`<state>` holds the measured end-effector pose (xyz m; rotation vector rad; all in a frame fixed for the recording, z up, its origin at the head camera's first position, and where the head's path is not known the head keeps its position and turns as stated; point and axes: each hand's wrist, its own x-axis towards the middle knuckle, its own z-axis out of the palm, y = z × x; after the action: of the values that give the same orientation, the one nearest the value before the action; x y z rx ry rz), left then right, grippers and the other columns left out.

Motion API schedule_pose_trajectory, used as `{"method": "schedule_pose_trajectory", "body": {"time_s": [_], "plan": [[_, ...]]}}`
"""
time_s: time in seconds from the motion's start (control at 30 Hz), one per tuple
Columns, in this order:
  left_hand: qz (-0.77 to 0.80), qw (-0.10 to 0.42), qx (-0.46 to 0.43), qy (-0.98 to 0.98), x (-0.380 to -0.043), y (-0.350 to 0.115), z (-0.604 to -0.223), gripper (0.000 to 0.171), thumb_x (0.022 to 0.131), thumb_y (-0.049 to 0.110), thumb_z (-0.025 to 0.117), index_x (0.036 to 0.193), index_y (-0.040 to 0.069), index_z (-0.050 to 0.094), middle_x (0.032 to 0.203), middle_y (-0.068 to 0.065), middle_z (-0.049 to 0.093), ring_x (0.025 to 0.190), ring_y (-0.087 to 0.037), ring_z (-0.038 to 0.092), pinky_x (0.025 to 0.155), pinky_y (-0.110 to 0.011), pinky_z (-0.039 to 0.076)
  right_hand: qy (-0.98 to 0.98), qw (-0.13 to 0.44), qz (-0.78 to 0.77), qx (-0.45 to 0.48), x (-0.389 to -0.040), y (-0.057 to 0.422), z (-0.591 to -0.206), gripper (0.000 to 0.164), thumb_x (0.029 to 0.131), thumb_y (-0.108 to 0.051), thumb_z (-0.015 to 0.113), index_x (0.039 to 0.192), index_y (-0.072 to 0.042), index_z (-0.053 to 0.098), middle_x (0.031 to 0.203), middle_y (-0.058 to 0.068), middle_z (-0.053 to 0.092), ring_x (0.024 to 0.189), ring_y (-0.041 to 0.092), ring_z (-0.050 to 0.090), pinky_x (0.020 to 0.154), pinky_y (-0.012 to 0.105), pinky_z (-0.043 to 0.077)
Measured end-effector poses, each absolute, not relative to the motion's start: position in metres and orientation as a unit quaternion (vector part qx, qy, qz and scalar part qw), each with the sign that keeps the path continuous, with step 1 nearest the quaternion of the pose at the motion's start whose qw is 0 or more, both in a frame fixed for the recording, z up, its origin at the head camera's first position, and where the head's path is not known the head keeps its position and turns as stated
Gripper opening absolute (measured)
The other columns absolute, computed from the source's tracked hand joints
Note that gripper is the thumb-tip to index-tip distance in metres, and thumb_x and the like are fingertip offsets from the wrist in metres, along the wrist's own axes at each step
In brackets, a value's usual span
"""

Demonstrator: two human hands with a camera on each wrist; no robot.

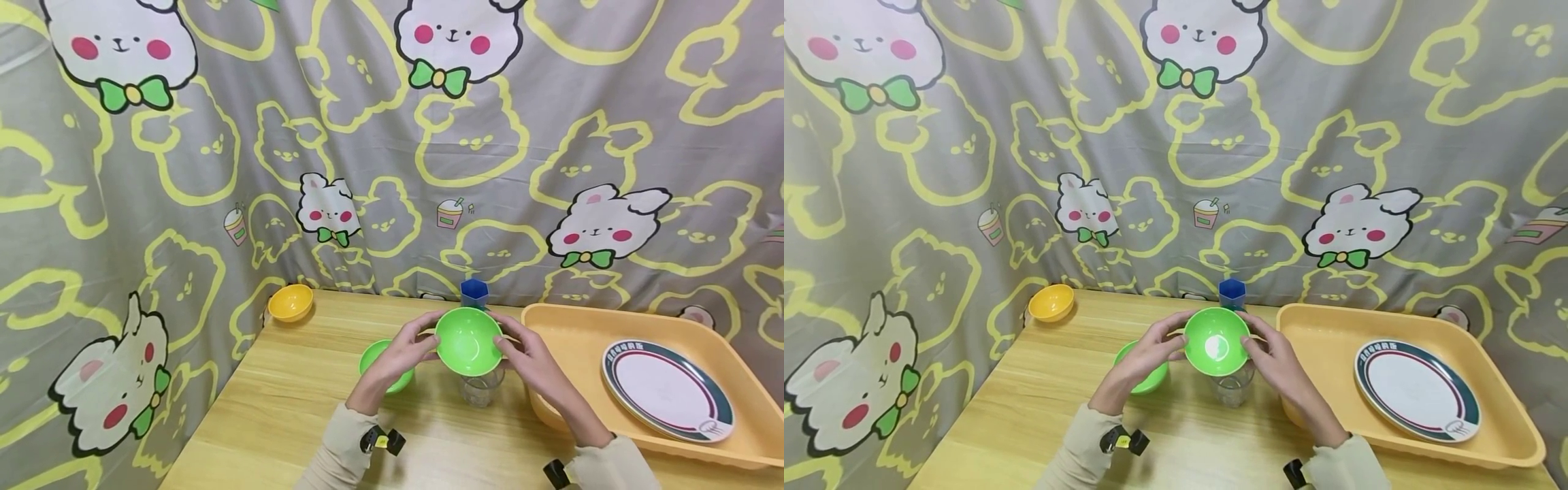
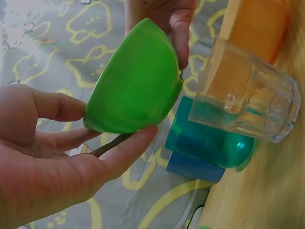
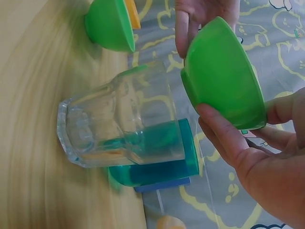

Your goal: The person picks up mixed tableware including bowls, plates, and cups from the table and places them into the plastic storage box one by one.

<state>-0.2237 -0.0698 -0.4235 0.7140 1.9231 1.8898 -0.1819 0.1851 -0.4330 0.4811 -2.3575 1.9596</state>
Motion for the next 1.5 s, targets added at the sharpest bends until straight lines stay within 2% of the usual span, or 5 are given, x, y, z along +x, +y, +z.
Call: {"method": "schedule_pose_trajectory", "body": {"time_s": [0.23, 0.77, 0.87, 1.13, 1.5], "plan": [[0.612, 0.135, 0.278, 0.727, -0.228, -0.084, -0.418, 0.048, 0.108, 0.008, 0.048, 0.155, -0.001, 0.039, 0.148, -0.026, 0.049, 0.135, -0.041, 0.050, 0.114, -0.046, 0.043, -0.780, 0.030, 0.605, 0.156, -0.185, 0.197, -0.427, 0.043, 0.108, -0.005, 0.047, 0.150, 0.005, 0.044, 0.141, 0.036, 0.049, 0.112, 0.048, 0.063, 0.073, 0.038, 0.064], [0.510, 0.056, 0.258, 0.819, -0.234, -0.109, -0.419, 0.038, 0.105, 0.001, 0.049, 0.142, -0.004, 0.054, 0.142, -0.025, 0.055, 0.129, -0.042, 0.055, 0.108, -0.051, 0.048, -0.854, 0.088, 0.502, 0.104, -0.179, 0.248, -0.403, 0.039, 0.106, -0.009, 0.053, 0.142, 0.006, 0.054, 0.130, 0.033, 0.059, 0.112, 0.047, 0.064, 0.066, 0.029, 0.063], [0.485, 0.038, 0.254, 0.836, -0.236, -0.116, -0.423, 0.036, 0.104, 0.000, 0.050, 0.140, -0.007, 0.055, 0.140, -0.027, 0.056, 0.126, -0.045, 0.056, 0.105, -0.054, 0.049, -0.861, 0.087, 0.493, 0.087, -0.179, 0.256, -0.400, 0.040, 0.106, -0.012, 0.055, 0.142, 0.005, 0.055, 0.131, 0.031, 0.059, 0.113, 0.040, 0.065, 0.068, 0.029, 0.063], [0.454, 0.048, 0.229, 0.860, -0.238, -0.128, -0.431, 0.036, 0.105, 0.004, 0.051, 0.140, -0.006, 0.055, 0.141, -0.027, 0.055, 0.127, -0.047, 0.053, 0.104, -0.057, 0.048, -0.866, 0.109, 0.480, 0.088, -0.181, 0.276, -0.396, 0.038, 0.105, -0.015, 0.058, 0.135, 0.008, 0.059, 0.124, 0.033, 0.061, 0.092, -0.005, 0.064, 0.065, 0.029, 0.063], [0.403, 0.056, 0.198, 0.892, -0.241, -0.148, -0.449, 0.037, 0.104, 0.005, 0.054, 0.139, -0.007, 0.055, 0.138, -0.031, 0.055, 0.128, -0.053, 0.050, 0.104, -0.062, 0.045, -0.895, 0.134, 0.421, 0.068, -0.190, 0.304, -0.400, 0.040, 0.103, -0.021, 0.063, 0.130, 0.009, 0.063, 0.121, 0.033, 0.066, 0.090, -0.015, 0.056, 0.062, 0.026, 0.062]]}}
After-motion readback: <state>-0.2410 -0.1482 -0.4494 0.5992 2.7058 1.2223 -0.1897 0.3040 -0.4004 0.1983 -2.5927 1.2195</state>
